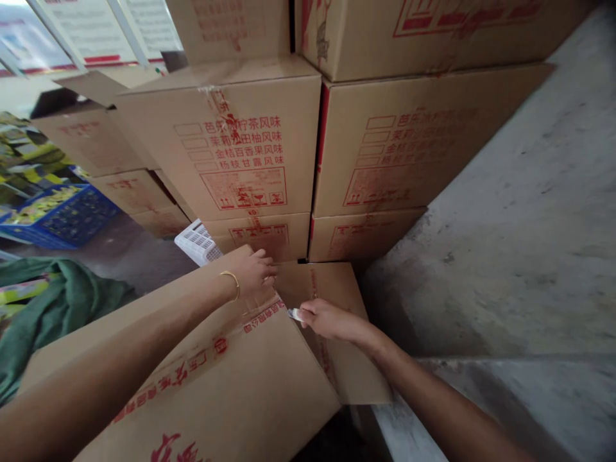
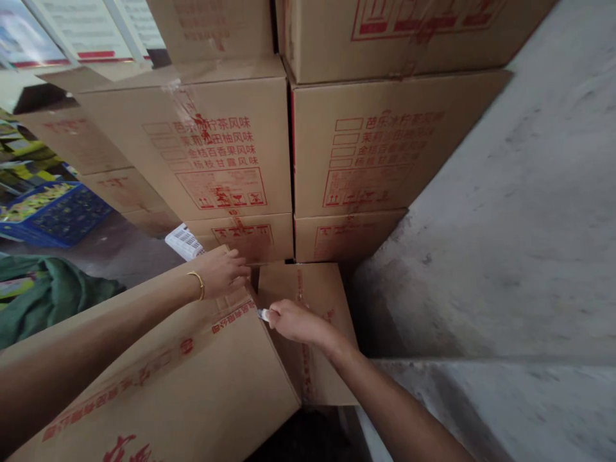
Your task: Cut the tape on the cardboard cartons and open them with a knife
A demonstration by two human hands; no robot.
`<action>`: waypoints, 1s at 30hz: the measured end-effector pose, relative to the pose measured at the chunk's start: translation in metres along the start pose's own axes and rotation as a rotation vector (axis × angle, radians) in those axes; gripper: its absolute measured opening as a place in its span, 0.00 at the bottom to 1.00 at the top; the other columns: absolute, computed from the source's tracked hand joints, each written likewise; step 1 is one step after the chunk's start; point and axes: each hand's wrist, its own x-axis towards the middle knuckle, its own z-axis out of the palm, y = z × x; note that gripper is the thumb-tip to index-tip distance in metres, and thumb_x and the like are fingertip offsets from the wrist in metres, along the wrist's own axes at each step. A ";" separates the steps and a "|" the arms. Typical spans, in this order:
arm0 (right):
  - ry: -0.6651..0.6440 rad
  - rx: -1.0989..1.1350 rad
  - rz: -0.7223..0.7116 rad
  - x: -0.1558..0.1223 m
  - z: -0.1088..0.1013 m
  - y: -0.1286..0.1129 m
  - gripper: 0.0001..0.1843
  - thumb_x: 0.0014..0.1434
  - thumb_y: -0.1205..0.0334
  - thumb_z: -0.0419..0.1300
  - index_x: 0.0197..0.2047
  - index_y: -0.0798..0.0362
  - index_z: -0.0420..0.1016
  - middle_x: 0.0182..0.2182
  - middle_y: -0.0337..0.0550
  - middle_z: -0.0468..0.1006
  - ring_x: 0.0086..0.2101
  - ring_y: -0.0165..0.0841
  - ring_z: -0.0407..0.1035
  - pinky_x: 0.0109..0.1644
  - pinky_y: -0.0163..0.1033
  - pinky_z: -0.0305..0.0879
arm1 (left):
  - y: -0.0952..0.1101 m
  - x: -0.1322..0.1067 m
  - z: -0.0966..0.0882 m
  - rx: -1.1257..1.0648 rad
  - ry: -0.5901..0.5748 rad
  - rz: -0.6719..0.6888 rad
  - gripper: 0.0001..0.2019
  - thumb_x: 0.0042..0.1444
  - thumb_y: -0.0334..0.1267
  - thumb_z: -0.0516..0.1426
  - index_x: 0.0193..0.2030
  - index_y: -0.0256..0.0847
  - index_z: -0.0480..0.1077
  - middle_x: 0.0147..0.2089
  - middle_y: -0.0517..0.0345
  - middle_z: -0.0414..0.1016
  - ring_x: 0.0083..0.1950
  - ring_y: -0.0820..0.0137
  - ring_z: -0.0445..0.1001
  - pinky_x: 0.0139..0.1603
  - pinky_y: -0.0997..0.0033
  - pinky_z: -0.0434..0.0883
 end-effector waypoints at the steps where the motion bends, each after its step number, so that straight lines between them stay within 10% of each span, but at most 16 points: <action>1: -0.011 0.021 -0.001 -0.001 0.000 0.001 0.16 0.66 0.59 0.48 0.28 0.54 0.68 0.24 0.38 0.69 0.25 0.27 0.57 0.30 0.36 0.47 | 0.001 -0.001 0.000 0.002 0.004 0.001 0.15 0.66 0.38 0.48 0.37 0.40 0.75 0.39 0.51 0.75 0.41 0.62 0.63 0.46 0.60 0.60; 10: 0.142 0.158 0.069 -0.031 -0.004 0.017 0.16 0.64 0.58 0.50 0.26 0.54 0.67 0.21 0.37 0.65 0.25 0.27 0.58 0.31 0.35 0.48 | -0.005 -0.001 -0.003 -0.154 -0.070 0.010 0.15 0.64 0.39 0.47 0.38 0.41 0.75 0.41 0.51 0.74 0.42 0.63 0.69 0.44 0.62 0.62; 18: 0.405 0.915 0.129 -0.032 0.047 -0.009 0.37 0.46 0.21 0.52 0.29 0.52 0.64 0.26 0.42 0.76 0.19 0.24 0.62 0.22 0.33 0.58 | 0.036 0.003 -0.005 -0.292 -0.084 -0.024 0.07 0.54 0.37 0.55 0.28 0.39 0.70 0.36 0.54 0.75 0.45 0.61 0.68 0.45 0.58 0.59; 30: 0.419 1.125 0.182 -0.043 0.044 -0.013 0.35 0.46 0.26 0.58 0.35 0.53 0.65 0.38 0.53 0.82 0.18 0.26 0.67 0.18 0.30 0.45 | 0.057 -0.016 0.000 -0.555 -0.135 -0.023 0.08 0.46 0.27 0.53 0.24 0.39 0.71 0.35 0.54 0.77 0.47 0.61 0.70 0.49 0.60 0.62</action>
